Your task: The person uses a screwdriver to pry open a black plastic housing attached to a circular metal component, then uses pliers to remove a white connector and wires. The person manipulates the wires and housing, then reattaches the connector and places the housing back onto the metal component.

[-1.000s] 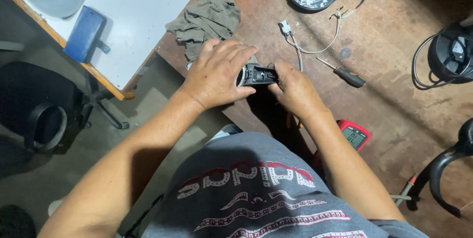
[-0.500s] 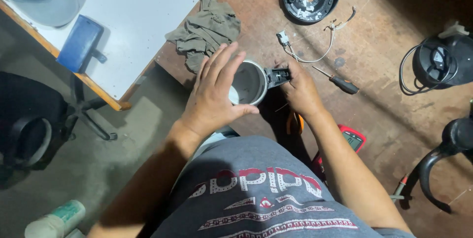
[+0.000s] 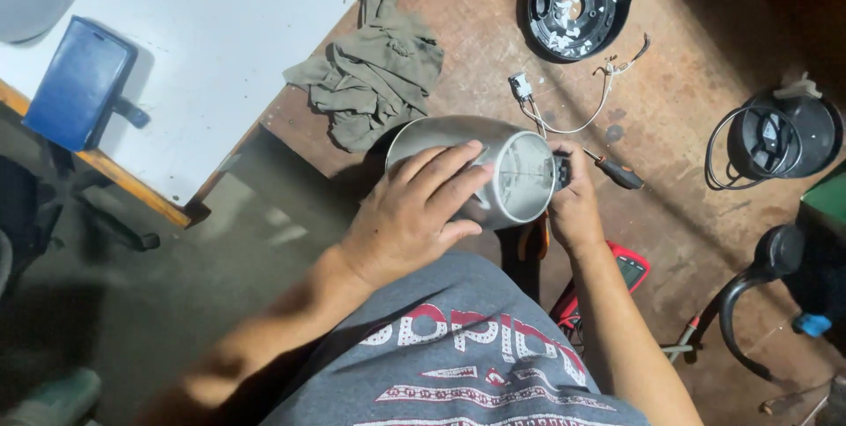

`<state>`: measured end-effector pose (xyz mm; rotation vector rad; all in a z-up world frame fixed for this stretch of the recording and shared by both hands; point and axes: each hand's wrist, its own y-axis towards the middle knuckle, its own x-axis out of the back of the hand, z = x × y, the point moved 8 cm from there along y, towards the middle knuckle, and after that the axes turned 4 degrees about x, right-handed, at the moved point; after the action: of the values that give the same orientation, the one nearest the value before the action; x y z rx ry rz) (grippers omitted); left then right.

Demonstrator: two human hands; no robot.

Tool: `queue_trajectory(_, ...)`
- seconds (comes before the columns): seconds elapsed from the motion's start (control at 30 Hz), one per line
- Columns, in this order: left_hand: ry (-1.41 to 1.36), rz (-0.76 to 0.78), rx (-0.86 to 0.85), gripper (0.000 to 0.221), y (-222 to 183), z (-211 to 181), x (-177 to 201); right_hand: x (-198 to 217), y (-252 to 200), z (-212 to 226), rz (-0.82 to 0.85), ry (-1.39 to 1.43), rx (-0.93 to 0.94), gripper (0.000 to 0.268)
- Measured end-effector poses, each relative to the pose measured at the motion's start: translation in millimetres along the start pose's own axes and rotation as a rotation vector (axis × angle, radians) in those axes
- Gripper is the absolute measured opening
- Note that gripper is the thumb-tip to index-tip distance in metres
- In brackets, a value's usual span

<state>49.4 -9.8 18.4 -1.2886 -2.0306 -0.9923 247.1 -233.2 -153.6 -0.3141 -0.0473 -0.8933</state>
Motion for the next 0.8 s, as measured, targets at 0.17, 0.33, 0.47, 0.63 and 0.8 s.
queue_trajectory(0.17,-0.118,-0.026,0.186,0.102,6,51,10,-24,-3,23,-0.023,0.03,-0.083,0.052)
queue_trajectory(0.33,-0.321,0.155,0.579,0.094,31,113,1,-34,10,60,-0.046,-0.042,-0.111,0.035)
queue_trajectory(0.47,-0.26,0.348,0.764,0.077,88,141,-14,-64,34,26,-0.097,-0.056,-0.229,0.037)
queue_trajectory(0.63,-0.183,0.691,0.972,0.102,114,206,-62,-72,28,-21,-0.025,-0.144,-0.666,0.065)
queue_trajectory(0.8,-0.198,0.635,1.128,0.101,102,232,-77,-76,16,-104,-0.241,0.465,-0.89,0.034)
